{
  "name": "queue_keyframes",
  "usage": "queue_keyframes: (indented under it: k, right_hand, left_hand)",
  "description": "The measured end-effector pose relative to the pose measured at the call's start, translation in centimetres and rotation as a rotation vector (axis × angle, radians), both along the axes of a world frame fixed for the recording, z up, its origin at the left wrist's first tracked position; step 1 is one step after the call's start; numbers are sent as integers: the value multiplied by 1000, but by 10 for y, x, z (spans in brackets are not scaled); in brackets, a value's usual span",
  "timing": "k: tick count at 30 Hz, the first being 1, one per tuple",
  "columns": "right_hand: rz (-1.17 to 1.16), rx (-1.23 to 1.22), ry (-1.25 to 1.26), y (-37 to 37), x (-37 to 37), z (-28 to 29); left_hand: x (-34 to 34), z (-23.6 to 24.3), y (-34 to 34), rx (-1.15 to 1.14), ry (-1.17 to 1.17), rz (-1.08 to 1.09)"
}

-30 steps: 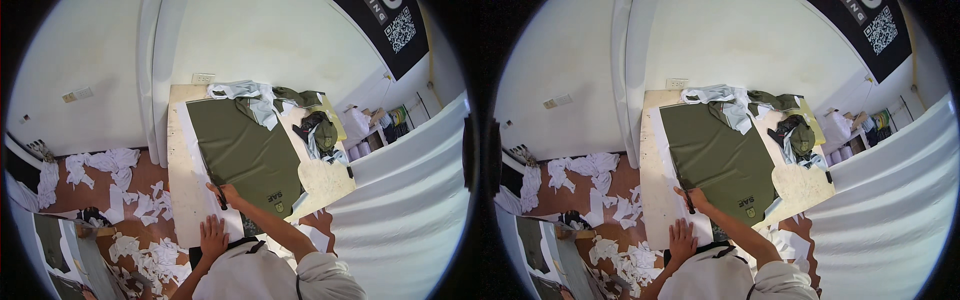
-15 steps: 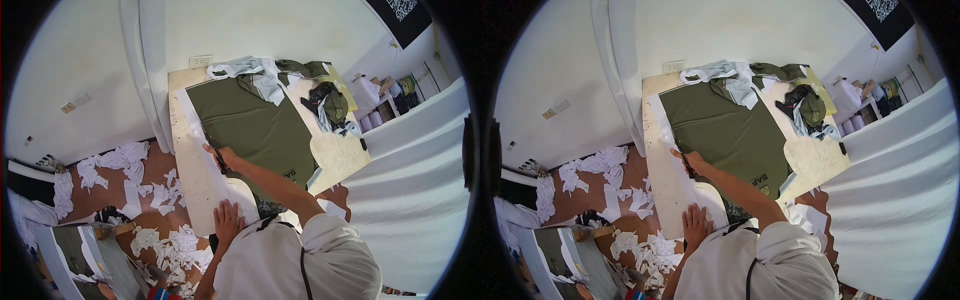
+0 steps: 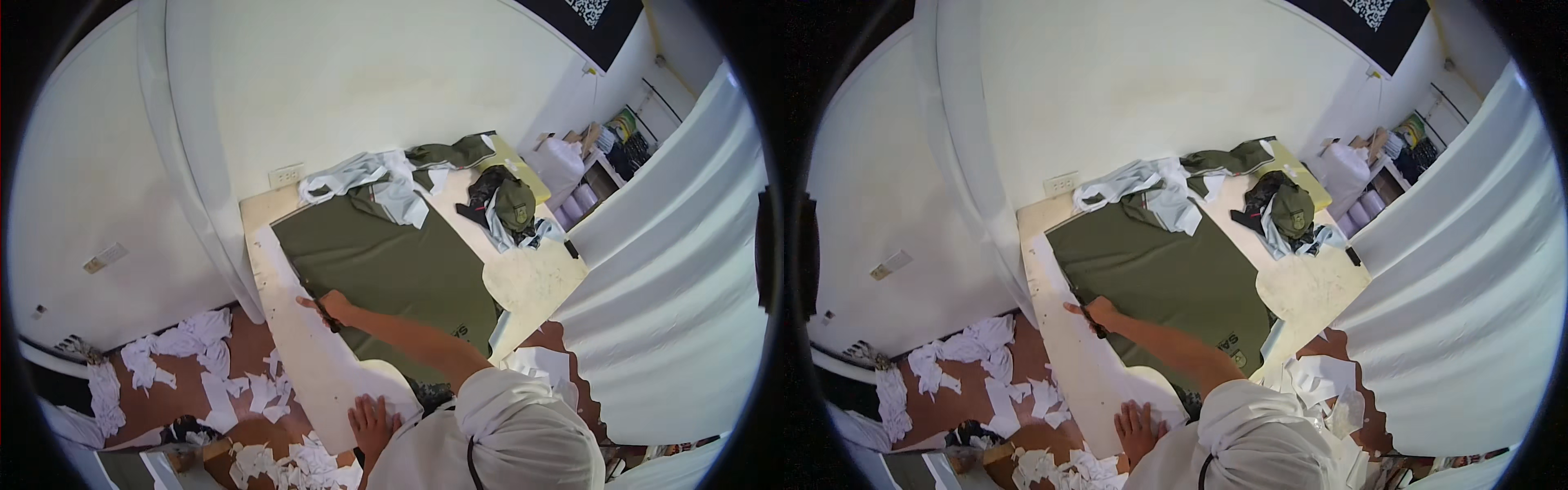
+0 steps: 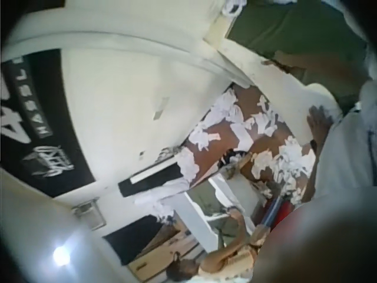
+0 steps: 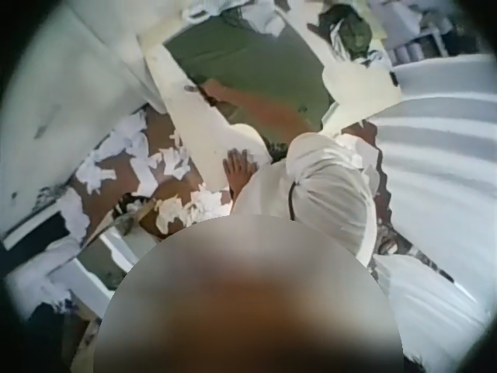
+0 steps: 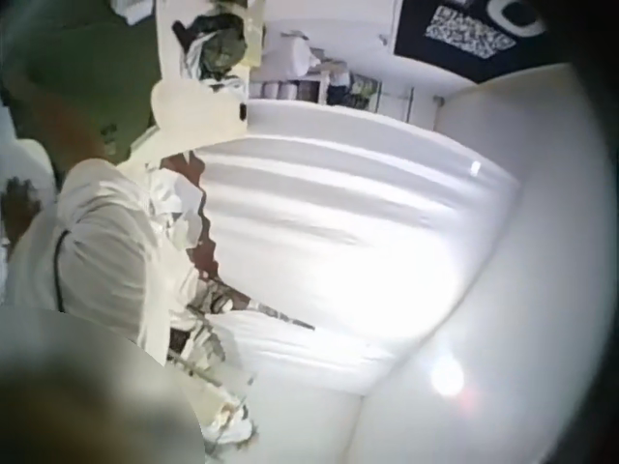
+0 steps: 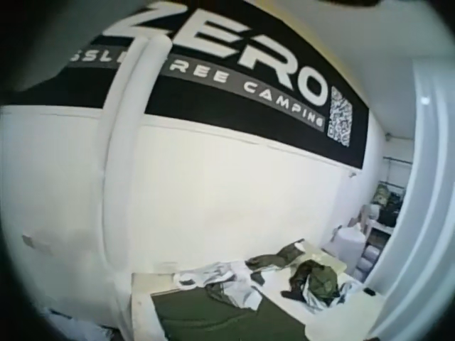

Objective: Cutting out garment patterns from fabric using scissors on a work table.

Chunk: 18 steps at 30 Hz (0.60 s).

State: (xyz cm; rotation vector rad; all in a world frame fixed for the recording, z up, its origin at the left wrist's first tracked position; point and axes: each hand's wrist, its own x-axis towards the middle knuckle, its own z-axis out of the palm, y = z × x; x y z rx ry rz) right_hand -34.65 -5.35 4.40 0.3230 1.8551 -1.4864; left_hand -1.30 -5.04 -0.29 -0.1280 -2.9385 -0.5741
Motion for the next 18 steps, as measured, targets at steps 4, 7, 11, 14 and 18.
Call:
queue_keyframes:
  k: [4, 7, 11, 14, 18]
  right_hand:
    - [-4, -43, -37, -8, -13, 14]
    - [0, -51, -74, -19, -31, 8]
    - [6, -36, 63, -21, -43, -5]
    - [18, -168, 74, -22, -64, -2]
    - [20, -109, -30, -54, -74, 3]
  left_hand:
    - [3, -5, -1, -15, 60, 4]
    - [-1, -8, -1, -12, 34, -5]
    - [-4, -19, 3, -45, 121, -8]
    - [-2, -15, 1, -41, 66, -6]
    - [0, -16, 1, -96, -58, -11]
